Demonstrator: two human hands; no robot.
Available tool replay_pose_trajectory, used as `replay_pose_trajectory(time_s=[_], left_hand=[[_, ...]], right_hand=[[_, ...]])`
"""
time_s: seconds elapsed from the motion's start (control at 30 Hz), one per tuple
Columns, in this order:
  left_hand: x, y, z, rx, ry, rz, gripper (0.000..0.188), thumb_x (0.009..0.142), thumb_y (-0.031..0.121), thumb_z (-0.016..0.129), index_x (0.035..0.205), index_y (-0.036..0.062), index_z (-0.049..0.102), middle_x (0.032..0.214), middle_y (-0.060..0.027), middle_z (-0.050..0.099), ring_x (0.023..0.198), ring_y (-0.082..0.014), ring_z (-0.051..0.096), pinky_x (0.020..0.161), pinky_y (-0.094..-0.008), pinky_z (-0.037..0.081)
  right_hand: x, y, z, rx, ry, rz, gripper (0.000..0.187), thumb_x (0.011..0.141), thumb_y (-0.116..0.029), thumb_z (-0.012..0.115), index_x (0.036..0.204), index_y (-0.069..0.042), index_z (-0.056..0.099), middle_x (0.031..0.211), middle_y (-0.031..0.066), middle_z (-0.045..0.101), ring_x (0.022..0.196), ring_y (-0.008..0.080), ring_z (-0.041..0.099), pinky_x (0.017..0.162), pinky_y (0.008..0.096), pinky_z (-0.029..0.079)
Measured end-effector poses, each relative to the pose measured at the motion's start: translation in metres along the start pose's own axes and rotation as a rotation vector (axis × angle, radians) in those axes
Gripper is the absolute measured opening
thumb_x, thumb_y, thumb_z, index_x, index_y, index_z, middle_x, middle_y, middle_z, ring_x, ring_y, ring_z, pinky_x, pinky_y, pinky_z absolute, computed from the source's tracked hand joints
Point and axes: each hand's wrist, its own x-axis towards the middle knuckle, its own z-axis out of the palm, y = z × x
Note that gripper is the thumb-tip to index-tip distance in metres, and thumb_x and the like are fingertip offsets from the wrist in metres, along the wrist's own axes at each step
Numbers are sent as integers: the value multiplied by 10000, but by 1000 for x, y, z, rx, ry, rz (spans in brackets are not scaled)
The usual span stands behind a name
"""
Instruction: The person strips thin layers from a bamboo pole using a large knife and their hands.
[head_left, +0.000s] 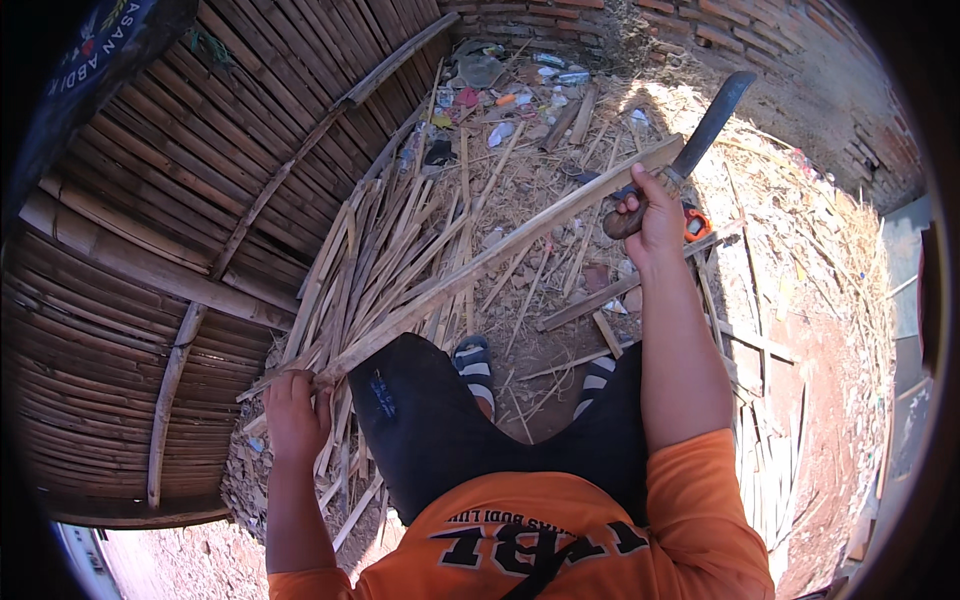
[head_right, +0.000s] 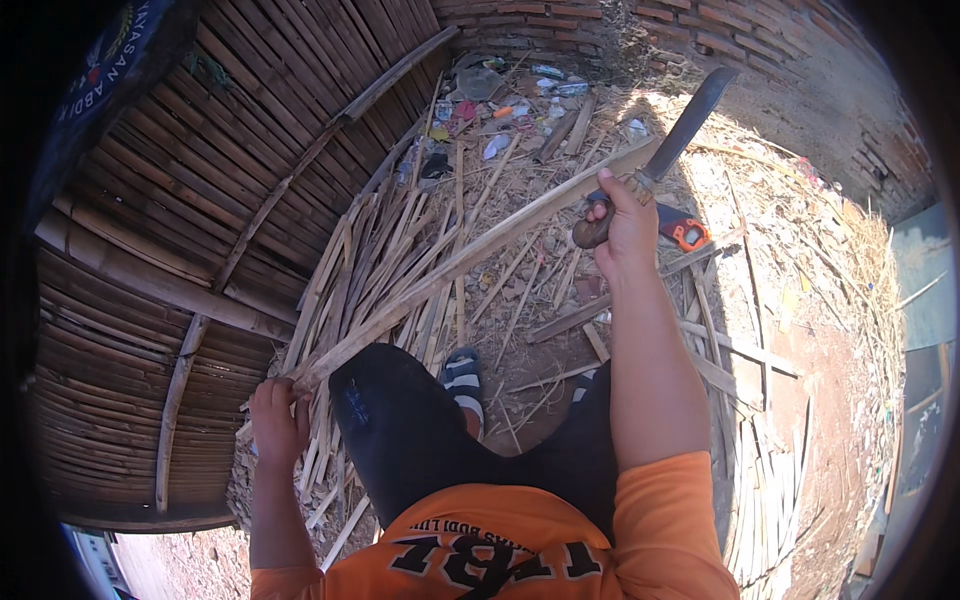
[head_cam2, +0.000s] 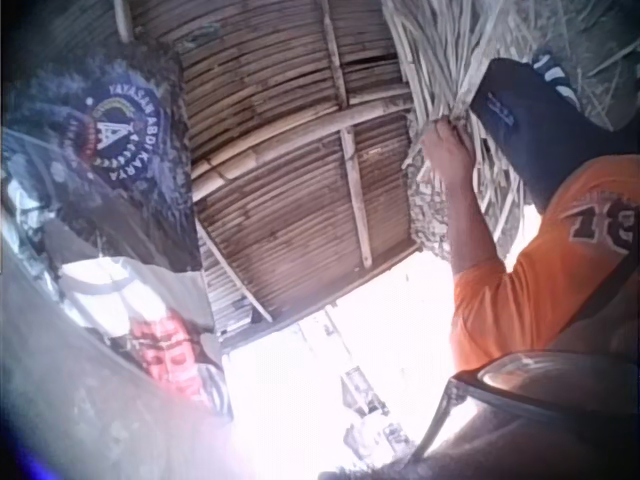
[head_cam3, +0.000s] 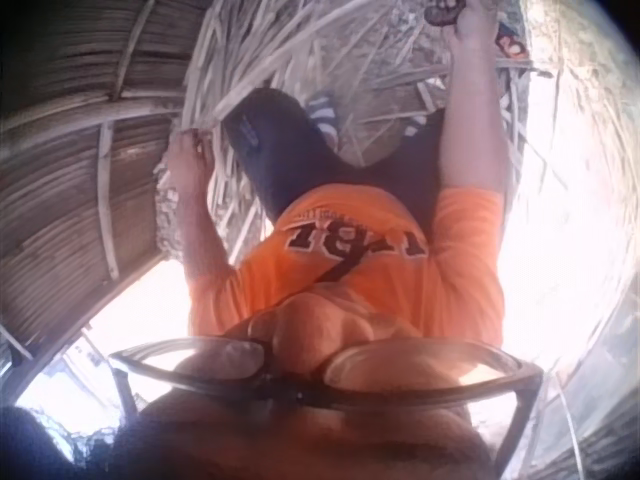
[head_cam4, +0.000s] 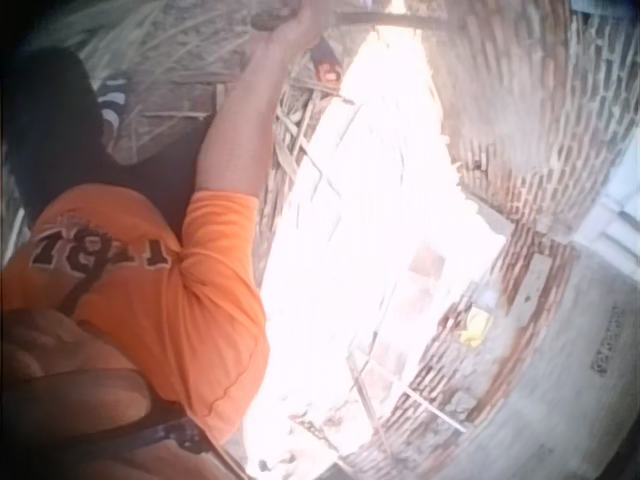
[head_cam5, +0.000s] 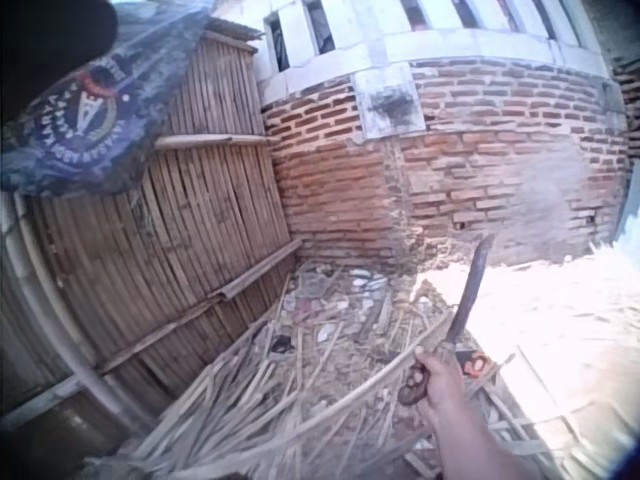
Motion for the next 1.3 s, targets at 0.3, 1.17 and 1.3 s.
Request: replay_pose_trajectory(time_s=[0.3,1.17,1.3], left_hand=[[58,26,-55,175,210,78,575,879,348,764,1329,55,558,1297,-168,560,1254,-364,519,1043,-495,387],[157,-58,-114,-2168,1002,100,589,1015,623,439,923,59,581,582,46,314,498,-97,315,488,-258,289],[166,-13,-134,-1921,1129,-8,501,1032,547,476,880,80,576,576,42,309,491,-100,303,480,-266,268]], right_hand=[[36,-24,-40,134,296,-1,132,922,-77,723,942,-69,593,703,6,509,596,122,489,571,296,456],[70,11,-77,-83,424,207,147,972,-196,689,946,-125,563,713,-10,510,609,126,495,568,290,430],[65,22,-74,-206,480,254,153,985,-237,687,962,-143,568,728,-17,526,606,106,506,552,284,420]])
